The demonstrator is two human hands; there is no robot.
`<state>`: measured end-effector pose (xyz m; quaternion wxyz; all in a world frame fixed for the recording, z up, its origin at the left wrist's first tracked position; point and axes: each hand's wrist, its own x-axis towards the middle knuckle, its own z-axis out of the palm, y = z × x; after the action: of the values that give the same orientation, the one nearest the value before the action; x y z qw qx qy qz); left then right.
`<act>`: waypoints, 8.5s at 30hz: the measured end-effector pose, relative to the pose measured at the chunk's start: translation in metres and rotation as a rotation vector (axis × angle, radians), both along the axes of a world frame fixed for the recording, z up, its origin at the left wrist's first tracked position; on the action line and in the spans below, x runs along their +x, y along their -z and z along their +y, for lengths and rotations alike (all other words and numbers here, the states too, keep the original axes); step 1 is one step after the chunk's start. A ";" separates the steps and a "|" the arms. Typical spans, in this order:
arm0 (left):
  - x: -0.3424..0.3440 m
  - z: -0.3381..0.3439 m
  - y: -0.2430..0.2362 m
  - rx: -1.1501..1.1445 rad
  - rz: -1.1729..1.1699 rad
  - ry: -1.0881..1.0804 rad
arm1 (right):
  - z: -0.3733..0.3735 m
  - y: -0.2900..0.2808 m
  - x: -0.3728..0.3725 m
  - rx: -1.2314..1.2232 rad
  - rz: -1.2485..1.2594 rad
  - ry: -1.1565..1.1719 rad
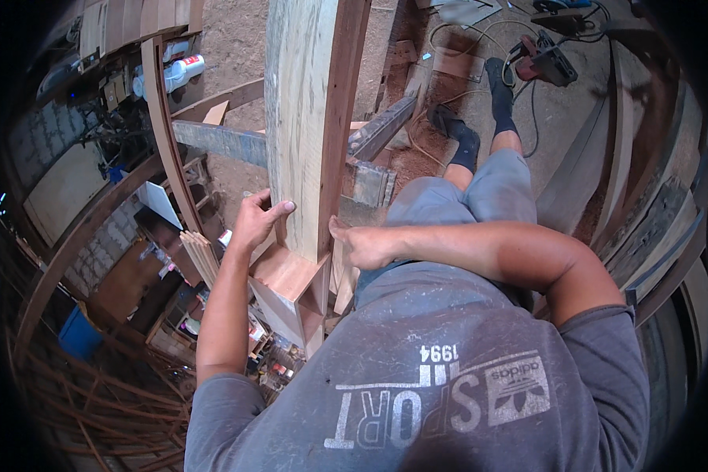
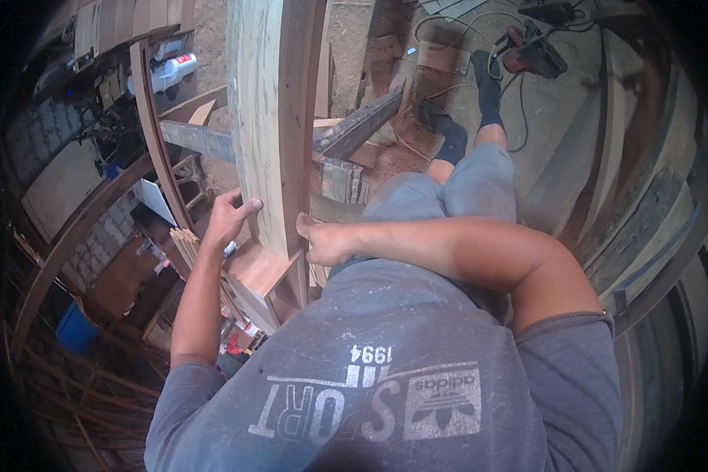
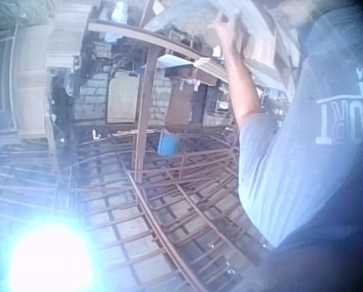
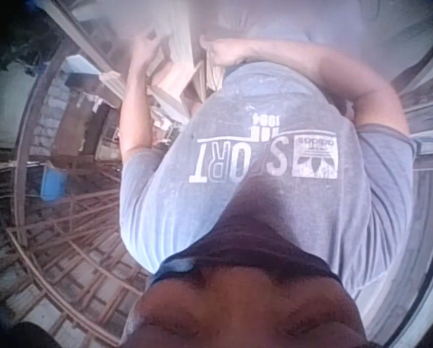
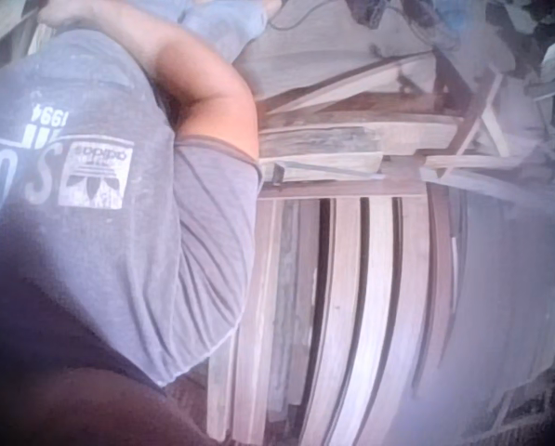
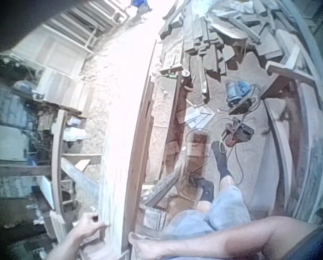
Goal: The person selects wooden planks from a pile, positions them on a workbench, and uses a handheld circular saw to cut the planks. The person repeatedly handles and stacks the cut pieces.
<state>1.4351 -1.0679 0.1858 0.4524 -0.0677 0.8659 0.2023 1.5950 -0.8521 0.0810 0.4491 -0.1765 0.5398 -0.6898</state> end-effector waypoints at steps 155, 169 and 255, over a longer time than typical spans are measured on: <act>-0.030 0.260 0.058 0.239 1.304 0.208 | 0.240 -0.022 -0.091 -0.261 -0.459 1.390; -0.029 0.262 0.057 0.286 1.259 0.125 | 0.221 -0.045 -0.153 0.228 0.064 1.408; -0.089 0.239 0.056 0.044 1.066 0.362 | 0.685 0.010 0.089 1.897 -0.297 1.274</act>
<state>1.3456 -0.8284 0.1301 -0.0190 0.2031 0.9681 0.1454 1.6844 -0.1669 0.0710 0.0305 0.6198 0.7746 -0.1219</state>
